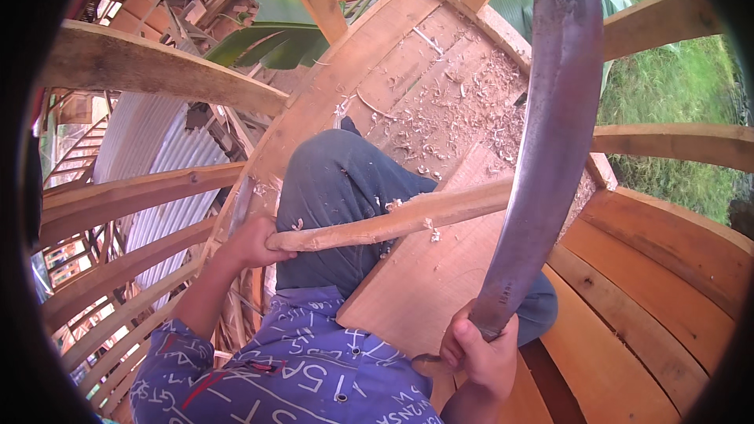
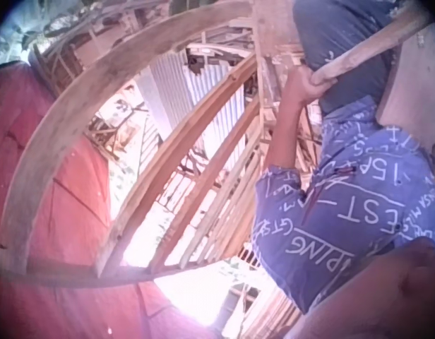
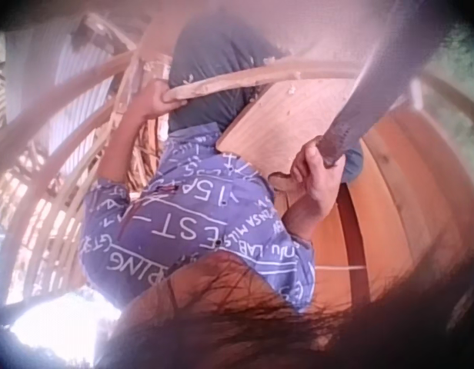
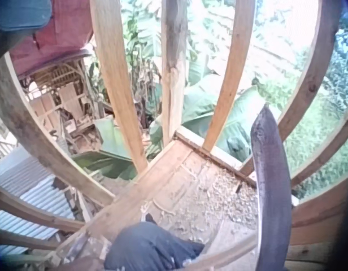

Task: The person sits cross-legged on a wooden floor and uses a large machete to shave and shape a small wooden stick. They repeatedly strike the stick against a flat wooden board to remove shavings and refine the stick's profile.

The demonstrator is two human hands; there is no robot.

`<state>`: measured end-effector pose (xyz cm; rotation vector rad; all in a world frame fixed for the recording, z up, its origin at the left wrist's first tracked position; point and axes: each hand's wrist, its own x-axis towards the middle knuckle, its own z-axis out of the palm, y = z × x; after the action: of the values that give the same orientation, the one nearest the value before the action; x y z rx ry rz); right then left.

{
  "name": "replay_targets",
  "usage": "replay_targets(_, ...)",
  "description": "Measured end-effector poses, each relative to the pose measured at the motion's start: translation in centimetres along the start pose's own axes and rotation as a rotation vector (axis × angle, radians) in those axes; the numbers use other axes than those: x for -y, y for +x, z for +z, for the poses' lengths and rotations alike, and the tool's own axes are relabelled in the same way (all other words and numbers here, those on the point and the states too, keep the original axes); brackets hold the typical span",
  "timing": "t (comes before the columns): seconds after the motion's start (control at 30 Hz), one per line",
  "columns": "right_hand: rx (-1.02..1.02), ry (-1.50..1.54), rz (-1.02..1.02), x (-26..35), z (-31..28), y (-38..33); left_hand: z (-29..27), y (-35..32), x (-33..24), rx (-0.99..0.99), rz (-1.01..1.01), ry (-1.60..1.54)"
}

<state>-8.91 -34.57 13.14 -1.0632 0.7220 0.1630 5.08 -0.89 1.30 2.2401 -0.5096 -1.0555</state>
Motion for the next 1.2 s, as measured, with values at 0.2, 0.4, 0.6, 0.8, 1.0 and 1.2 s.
replay_targets(0.2, 0.091, -0.241, 0.251, -1.8, -0.6, 0.4, 0.0, -0.3, -0.4, -0.026, 0.014, 0.033)
replay_targets(0.4, 0.093, -0.221, 0.198, -1.2, -0.3, -0.1, 1.4, -0.7, 1.4, -0.068, 0.083, 0.033)
replay_targets(0.6, 0.186, -0.063, 0.216, -2.7, 0.5, 0.4, -1.2, -0.4, -0.4, -0.029, 0.014, 0.111)
replay_targets(0.8, 0.175, 0.103, 0.334, -3.2, -0.2, 0.6, -0.7, -0.7, -0.6, -0.038, 0.036, 0.119)
replay_targets(1.0, 0.383, 0.265, 0.328, -5.2, -1.8, 2.2, -0.7, -0.4, -0.8, 0.019, -0.044, 0.120)
replay_targets(1.2, 0.728, 0.739, 0.377, -7.7, -1.7, 2.2, -0.6, -0.2, -1.1, 0.008, -0.023, 0.106)
